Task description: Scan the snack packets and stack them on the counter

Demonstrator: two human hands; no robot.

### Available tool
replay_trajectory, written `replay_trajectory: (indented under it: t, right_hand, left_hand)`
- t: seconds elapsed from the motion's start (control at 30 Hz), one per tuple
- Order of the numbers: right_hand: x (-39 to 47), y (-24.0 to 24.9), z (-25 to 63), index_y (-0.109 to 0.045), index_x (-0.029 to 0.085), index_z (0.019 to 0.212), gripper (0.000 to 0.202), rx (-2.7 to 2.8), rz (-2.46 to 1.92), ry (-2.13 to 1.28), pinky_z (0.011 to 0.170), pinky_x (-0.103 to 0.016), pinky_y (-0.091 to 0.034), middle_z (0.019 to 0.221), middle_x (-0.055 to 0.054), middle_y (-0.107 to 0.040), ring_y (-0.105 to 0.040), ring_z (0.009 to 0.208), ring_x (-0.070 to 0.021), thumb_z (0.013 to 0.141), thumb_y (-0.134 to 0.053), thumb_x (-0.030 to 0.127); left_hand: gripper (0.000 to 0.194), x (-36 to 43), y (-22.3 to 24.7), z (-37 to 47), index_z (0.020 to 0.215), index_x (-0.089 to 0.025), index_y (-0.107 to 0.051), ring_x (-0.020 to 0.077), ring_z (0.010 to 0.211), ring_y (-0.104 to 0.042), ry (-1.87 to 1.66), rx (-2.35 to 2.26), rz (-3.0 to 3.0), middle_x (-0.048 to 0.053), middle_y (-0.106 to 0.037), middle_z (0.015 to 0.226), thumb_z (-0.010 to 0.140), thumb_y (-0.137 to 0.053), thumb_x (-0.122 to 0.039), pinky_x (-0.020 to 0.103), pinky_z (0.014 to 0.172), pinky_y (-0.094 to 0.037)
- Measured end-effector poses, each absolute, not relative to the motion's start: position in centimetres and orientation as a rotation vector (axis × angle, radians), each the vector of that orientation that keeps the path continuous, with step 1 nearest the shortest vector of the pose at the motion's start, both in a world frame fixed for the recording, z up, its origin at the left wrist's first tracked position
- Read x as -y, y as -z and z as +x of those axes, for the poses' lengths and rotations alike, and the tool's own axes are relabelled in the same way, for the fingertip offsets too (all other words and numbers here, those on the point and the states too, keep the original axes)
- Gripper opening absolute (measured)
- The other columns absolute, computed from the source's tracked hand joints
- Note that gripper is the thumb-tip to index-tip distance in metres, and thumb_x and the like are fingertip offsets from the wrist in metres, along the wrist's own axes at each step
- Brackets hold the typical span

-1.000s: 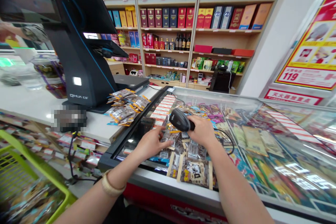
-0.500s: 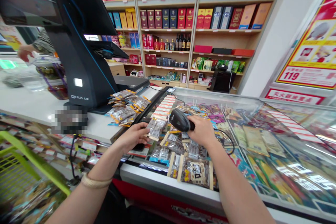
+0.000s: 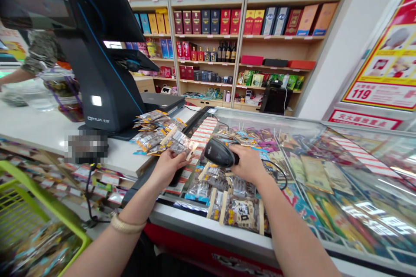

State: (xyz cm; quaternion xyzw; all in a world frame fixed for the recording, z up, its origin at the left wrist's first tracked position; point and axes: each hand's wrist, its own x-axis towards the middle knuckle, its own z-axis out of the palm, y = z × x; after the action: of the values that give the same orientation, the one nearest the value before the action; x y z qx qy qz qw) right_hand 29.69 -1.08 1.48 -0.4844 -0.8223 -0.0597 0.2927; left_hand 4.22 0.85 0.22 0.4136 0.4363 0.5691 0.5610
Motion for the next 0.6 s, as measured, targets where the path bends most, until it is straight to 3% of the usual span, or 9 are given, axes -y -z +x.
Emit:
replay_trajectory:
  t: [0.2, 0.4, 0.6]
  right_hand:
    - [1.1, -1.6, 29.7, -0.067, 0.022, 0.096, 0.028, 2.177, -1.288, 0.16, 0.077, -0.032, -0.049, 0.097, -0.006, -0.073, -0.066, 0.088, -0.0232, 0.07, -0.06, 0.02]
    - [1.1, -1.5, 29.7, -0.067, 0.022, 0.098, 0.035, 2.158, -1.299, 0.184, 0.075, -0.032, -0.049, 0.096, -0.006, -0.073, -0.067, 0.088, -0.0233, 0.066, -0.057, 0.016]
    - [1.0, -1.3, 29.8, -0.067, 0.022, 0.099, 0.036, 2.157, -1.31, 0.195, 0.077, -0.032, -0.05, 0.099, -0.006, -0.073, -0.066, 0.089, -0.0231, 0.065, -0.057, 0.016]
  left_hand:
    - [0.033, -0.9, 0.0, 3.7, 0.096, -0.017, -0.055, 0.0138, 0.074, -0.069, -1.368, -1.039, 1.049, 0.004, -0.071, 0.092, 0.07, -0.072, -0.025, 0.027, 0.07, -0.057]
    - [0.041, -2.8, -0.5, -1.0, 0.092, -0.012, -0.065, 0.0104, 0.053, -0.056, -1.593, -1.279, 1.19, -0.001, -0.063, 0.064, 0.064, -0.07, -0.043, 0.021, 0.051, -0.043]
    - [0.043, -6.6, -1.3, -8.4, 0.105, -0.008, -0.069, 0.0157, 0.058, -0.058, -1.774, -1.783, 1.226, 0.006, -0.068, 0.071, 0.073, -0.056, -0.034, 0.024, 0.054, -0.044]
